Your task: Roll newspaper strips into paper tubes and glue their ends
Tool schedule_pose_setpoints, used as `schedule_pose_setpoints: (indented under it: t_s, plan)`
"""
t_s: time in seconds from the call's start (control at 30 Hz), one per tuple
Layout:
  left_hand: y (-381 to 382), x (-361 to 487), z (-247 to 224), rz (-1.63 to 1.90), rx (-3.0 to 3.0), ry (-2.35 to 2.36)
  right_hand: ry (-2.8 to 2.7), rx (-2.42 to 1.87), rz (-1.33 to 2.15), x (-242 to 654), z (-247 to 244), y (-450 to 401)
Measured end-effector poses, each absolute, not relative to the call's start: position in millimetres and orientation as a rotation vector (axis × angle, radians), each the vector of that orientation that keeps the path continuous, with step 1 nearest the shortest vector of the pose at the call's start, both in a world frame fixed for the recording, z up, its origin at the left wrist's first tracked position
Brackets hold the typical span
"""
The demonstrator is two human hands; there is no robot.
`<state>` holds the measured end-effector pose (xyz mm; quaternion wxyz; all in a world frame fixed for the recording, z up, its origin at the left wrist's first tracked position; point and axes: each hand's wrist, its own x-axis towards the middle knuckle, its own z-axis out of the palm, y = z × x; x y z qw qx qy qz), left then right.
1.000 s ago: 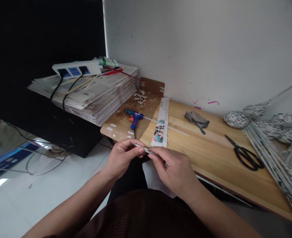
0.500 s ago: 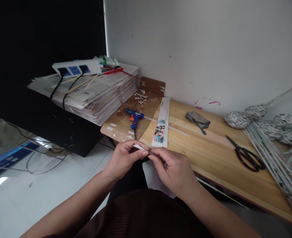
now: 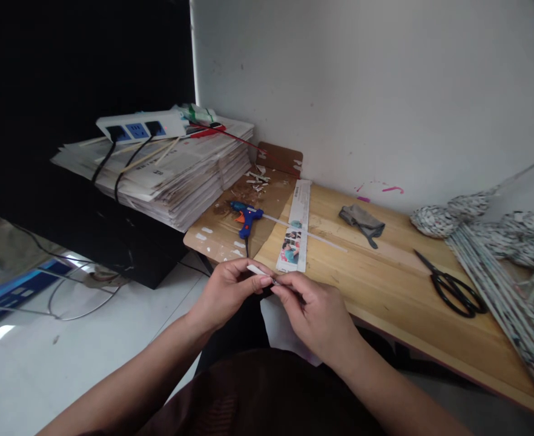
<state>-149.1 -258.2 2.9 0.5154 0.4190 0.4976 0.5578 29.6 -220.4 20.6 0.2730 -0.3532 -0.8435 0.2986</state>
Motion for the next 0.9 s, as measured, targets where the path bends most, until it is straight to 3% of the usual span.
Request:
schedule_pose_setpoints:
  t_s: [0.17, 0.43, 0.7, 0.9]
  plan:
    - [-257.2, -152.8, 1.8, 1.308, 1.014, 1.151, -2.178, -0.979, 1.06, 30.1, 22.6, -219.6]
    - [-254.8, -153.8, -4.2, 1.299, 0.94, 0.979, -1.783, -0.995, 1.987, 31.4, 21.0, -209.3]
    - [-251.6, -150.5, -6.5, 1.294, 0.908, 1.043, -1.878, -1.011, 1.857, 37.0, 16.5, -211.9]
    - [-250.3, -148.5, -1.4, 1.289, 0.93, 1.012, -1.744, -0.955, 2.08, 39.8, 11.1, -205.6]
